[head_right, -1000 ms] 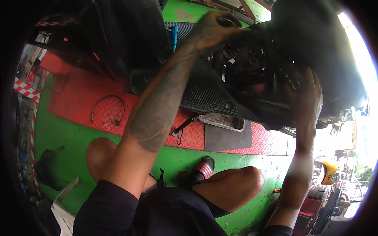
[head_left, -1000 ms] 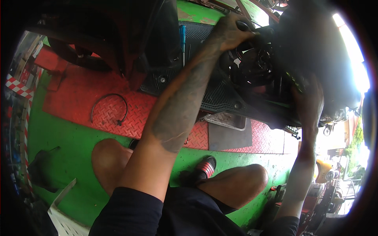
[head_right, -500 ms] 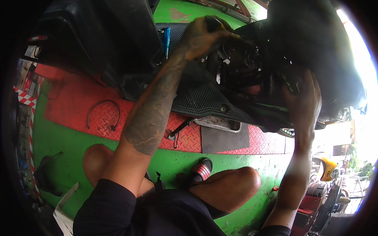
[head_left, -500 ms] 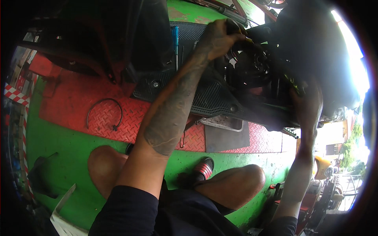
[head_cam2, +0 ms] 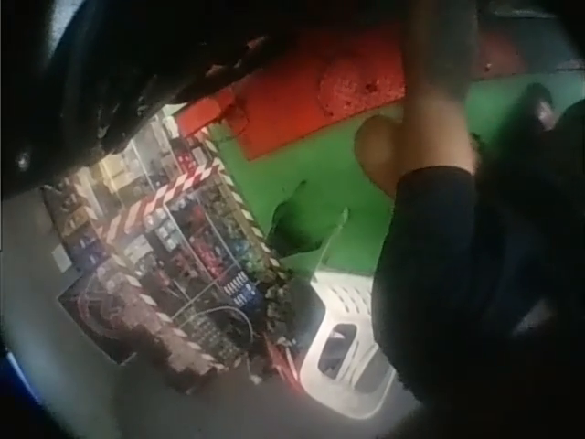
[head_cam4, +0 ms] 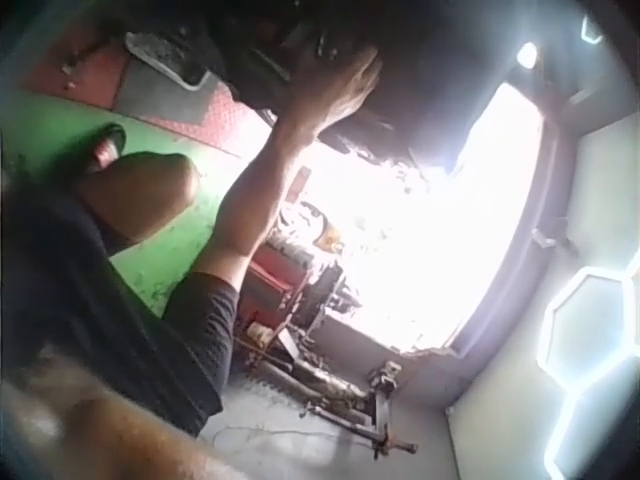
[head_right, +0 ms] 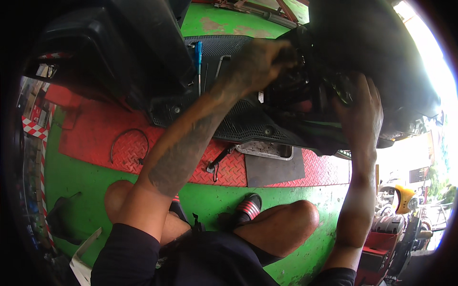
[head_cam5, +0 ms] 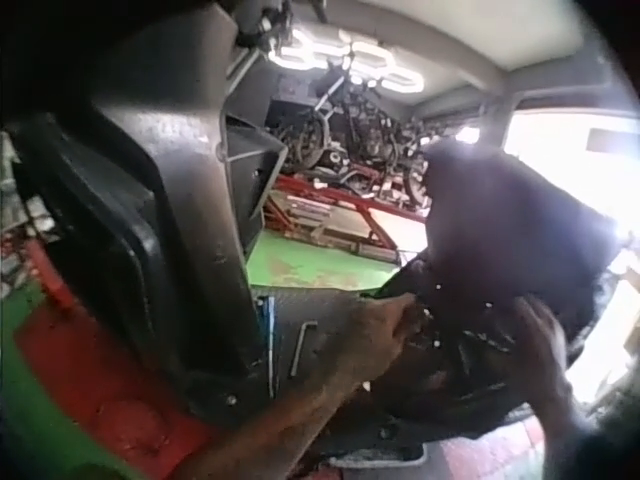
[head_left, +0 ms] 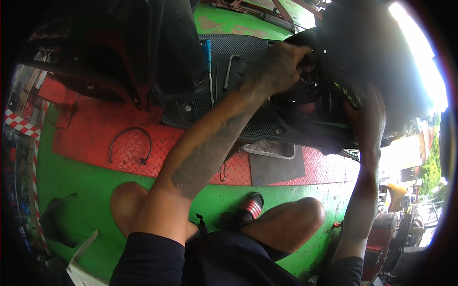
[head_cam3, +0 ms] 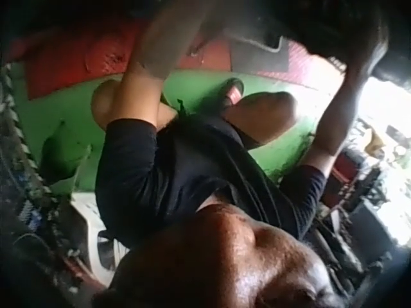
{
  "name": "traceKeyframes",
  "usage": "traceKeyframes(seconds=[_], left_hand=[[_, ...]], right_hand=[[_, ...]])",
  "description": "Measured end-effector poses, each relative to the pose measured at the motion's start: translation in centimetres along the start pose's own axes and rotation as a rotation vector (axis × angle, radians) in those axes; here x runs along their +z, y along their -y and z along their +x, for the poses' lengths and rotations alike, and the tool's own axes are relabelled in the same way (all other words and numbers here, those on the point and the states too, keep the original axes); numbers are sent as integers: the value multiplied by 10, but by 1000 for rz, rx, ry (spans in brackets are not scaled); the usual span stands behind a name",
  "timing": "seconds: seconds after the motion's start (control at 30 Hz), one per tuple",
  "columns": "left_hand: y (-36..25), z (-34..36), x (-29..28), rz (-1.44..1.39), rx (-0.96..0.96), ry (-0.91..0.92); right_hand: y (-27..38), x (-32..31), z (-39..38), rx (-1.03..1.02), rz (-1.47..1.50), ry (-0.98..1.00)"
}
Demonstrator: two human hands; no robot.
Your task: Cleaning and repairing motorcycle engine components using a brush, tray, and spray cleaner.
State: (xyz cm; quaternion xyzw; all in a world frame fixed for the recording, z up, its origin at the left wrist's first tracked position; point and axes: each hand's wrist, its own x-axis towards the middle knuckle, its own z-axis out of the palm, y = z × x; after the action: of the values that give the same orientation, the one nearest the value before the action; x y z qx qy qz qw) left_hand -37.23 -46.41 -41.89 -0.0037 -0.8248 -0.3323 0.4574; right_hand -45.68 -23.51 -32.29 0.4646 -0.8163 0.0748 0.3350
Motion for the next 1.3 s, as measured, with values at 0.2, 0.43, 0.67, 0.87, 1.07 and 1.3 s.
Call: traceKeyframes(seconds=[0.2, 0.43, 0.67, 0.87, 1.07, 1.3], left_hand=[[-4, 14, 0, 140, 21, 18], [20, 31, 7, -48, 69, -80], [42, -53, -1, -649, -289, -206], [34, -64, 30, -860, -386, -519], [50, -88, 38, -781, -458, -581], [32, -92, 62, -624, -519, -599]], right_hand=[[2, 2, 3, -20, 13, -12], [-3, 7, 3, -38, 51, -19], [-3, -6, -10, 34, 113, -17], [11, -8, -23, 191, 213, -73], [11, -20, -36, 163, 104, -85], [10, -22, -15, 137, 43, 38]])
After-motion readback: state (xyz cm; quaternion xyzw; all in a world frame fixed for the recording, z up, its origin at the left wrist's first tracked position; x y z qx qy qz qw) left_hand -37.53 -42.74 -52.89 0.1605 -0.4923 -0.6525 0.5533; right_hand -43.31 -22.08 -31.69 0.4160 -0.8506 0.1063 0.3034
